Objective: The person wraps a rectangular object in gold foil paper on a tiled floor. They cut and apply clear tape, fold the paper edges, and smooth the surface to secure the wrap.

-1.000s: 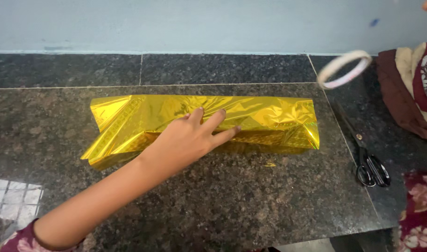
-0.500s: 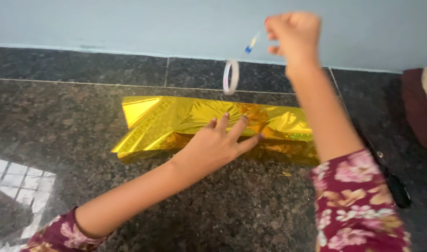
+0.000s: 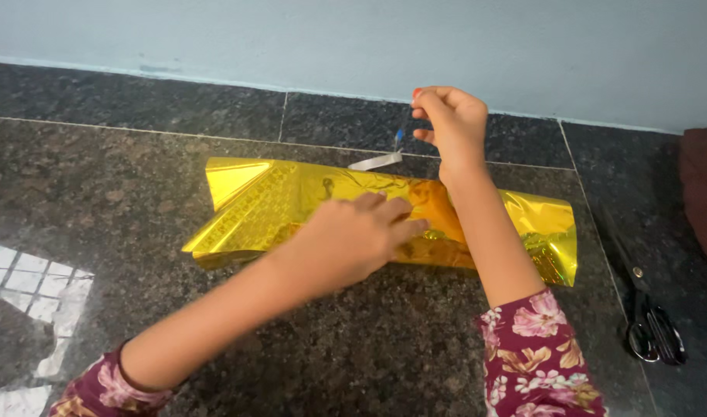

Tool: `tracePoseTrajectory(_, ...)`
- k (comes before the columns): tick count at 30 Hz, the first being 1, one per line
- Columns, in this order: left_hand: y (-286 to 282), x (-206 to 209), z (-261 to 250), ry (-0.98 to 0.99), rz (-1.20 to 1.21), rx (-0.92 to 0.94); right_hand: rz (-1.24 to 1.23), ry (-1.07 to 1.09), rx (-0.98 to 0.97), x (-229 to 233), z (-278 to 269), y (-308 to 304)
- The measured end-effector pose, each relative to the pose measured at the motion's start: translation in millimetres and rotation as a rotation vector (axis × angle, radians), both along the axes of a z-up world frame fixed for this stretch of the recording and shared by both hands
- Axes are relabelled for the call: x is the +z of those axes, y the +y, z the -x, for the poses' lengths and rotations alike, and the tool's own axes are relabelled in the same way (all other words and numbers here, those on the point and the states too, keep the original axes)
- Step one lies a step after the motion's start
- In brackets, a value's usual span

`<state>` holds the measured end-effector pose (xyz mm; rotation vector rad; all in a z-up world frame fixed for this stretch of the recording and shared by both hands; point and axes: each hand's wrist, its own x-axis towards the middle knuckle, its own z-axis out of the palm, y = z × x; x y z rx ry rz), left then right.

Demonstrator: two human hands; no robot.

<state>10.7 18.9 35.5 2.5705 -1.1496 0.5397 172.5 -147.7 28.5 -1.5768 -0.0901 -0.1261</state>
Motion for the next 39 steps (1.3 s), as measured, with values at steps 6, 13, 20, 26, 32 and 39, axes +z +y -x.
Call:
tracePoseTrajectory(6,13,18,-98,0.118,0.393,0.262,-0.103,0.062,0.141,-3,-2,-8)
tracePoseTrajectory(13,-5,-15,-216,0.782,0.872,-0.053,-0.133,0.075,0.112,-1,-6,-13)
tracePoseTrajectory(20,-3,-39,-219,0.850,1.079,-0.231,-0.161,0.097,0.031,3,-7,-18)
tracePoseTrajectory(26,-2,-38,-213,0.793,1.049,-0.423,-0.169,0.114,-0.046,7,-6,-24)
tracePoseTrajectory(32,-7,-37,-211,0.739,1.001,-0.366,-0.251,0.149,-0.044,10,-8,-30)
tracePoseTrajectory(39,-9,-29,-202,0.725,1.022,-0.340,-0.349,0.235,0.028,4,-19,-40)
